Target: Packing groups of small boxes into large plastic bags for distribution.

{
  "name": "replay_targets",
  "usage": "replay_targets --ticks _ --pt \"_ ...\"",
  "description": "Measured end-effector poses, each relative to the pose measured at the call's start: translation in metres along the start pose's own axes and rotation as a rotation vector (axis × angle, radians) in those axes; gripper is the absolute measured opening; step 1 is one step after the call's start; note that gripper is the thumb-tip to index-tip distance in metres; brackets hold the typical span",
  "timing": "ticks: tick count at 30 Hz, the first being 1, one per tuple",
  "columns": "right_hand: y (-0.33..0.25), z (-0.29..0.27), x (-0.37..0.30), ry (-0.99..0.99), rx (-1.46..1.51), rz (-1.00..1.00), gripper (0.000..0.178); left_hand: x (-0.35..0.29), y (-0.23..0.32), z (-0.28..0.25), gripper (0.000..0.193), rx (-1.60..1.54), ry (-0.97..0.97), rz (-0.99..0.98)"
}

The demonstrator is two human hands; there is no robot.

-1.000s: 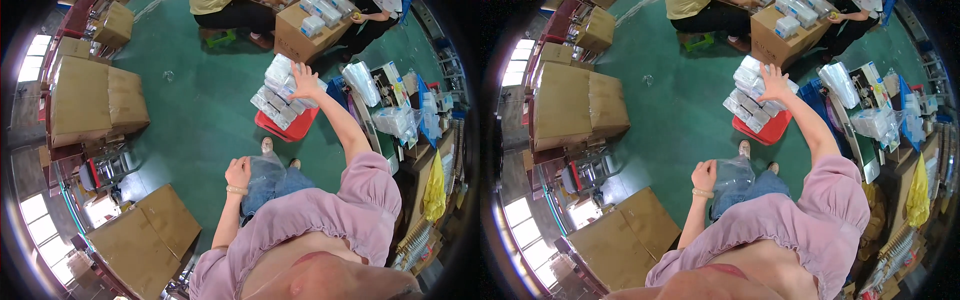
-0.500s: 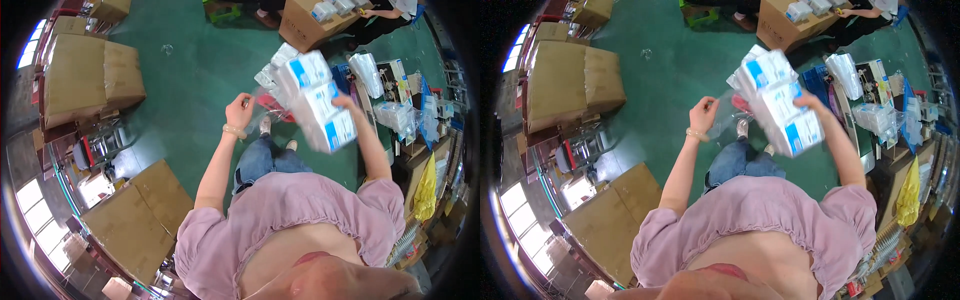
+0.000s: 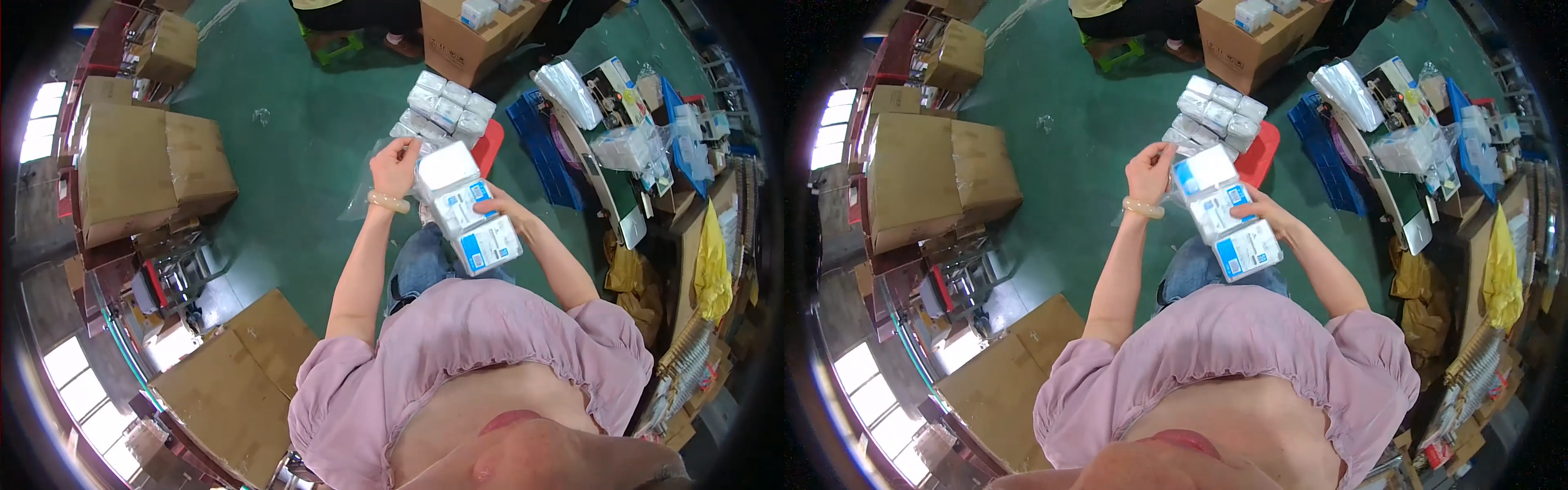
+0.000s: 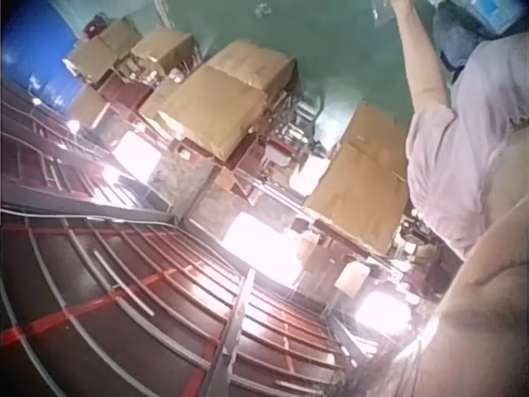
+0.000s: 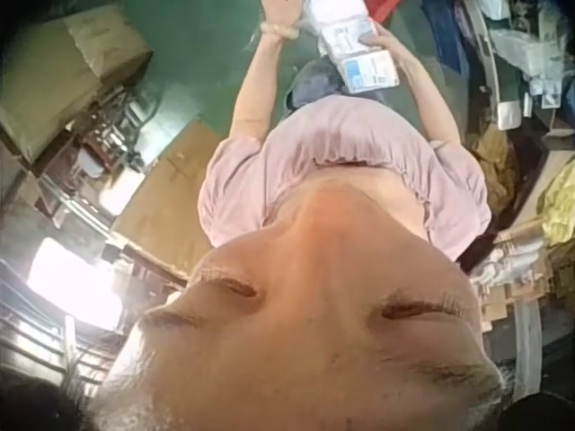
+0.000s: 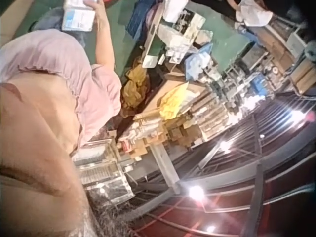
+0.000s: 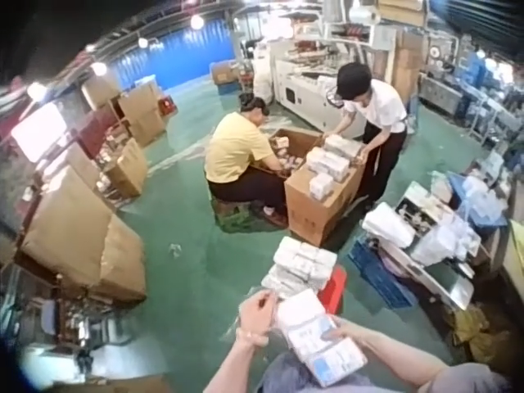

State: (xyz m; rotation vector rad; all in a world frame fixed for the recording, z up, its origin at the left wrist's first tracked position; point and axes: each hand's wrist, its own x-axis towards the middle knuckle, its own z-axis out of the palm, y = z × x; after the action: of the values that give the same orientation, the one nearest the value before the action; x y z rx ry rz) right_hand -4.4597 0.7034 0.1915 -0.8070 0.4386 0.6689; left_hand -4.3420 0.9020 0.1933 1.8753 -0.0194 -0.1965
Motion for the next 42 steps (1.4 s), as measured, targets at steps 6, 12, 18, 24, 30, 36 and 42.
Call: replay_targets --ticks 6,12,18,24,30,36,42 --pt "0.017 0.014 0.004 0.014 -0.428 -0.051 0.103 -0.021 0.031 0.025 0.017 0.603 -0.3 0.523" --pt "0.012 0.017 -0.01 0.126 -0.441 -0.381 0.112 -0.07 0.033 0.008 0.015 0.645 -0.431 0.893" --pt "0.022 0.011 -0.016 0.255 -0.598 -0.419 0.11 -0.092 0.022 -0.006 0.015 0.512 -0.063 0.81" --pt "0.035 0.021 -0.031 0.322 -0.581 -0.595 0.105 -0.126 0.054 -0.026 0.031 0.428 0.305 0.744" --pt "0.055 0.033 -0.048 0.212 -0.577 -0.577 0.109 -0.099 0.005 -0.006 0.054 -0.834 -0.305 -0.242" --pt "0.074 -0.006 -0.076 0.046 -0.822 -0.688 0.085 -0.105 -0.008 -0.005 0.06 -0.894 -0.575 -0.382" --pt "0.035 0.001 -0.068 0.345 0.068 -0.597 0.064 -0.105 -0.009 0.007 0.06 -0.875 -0.659 -0.503"
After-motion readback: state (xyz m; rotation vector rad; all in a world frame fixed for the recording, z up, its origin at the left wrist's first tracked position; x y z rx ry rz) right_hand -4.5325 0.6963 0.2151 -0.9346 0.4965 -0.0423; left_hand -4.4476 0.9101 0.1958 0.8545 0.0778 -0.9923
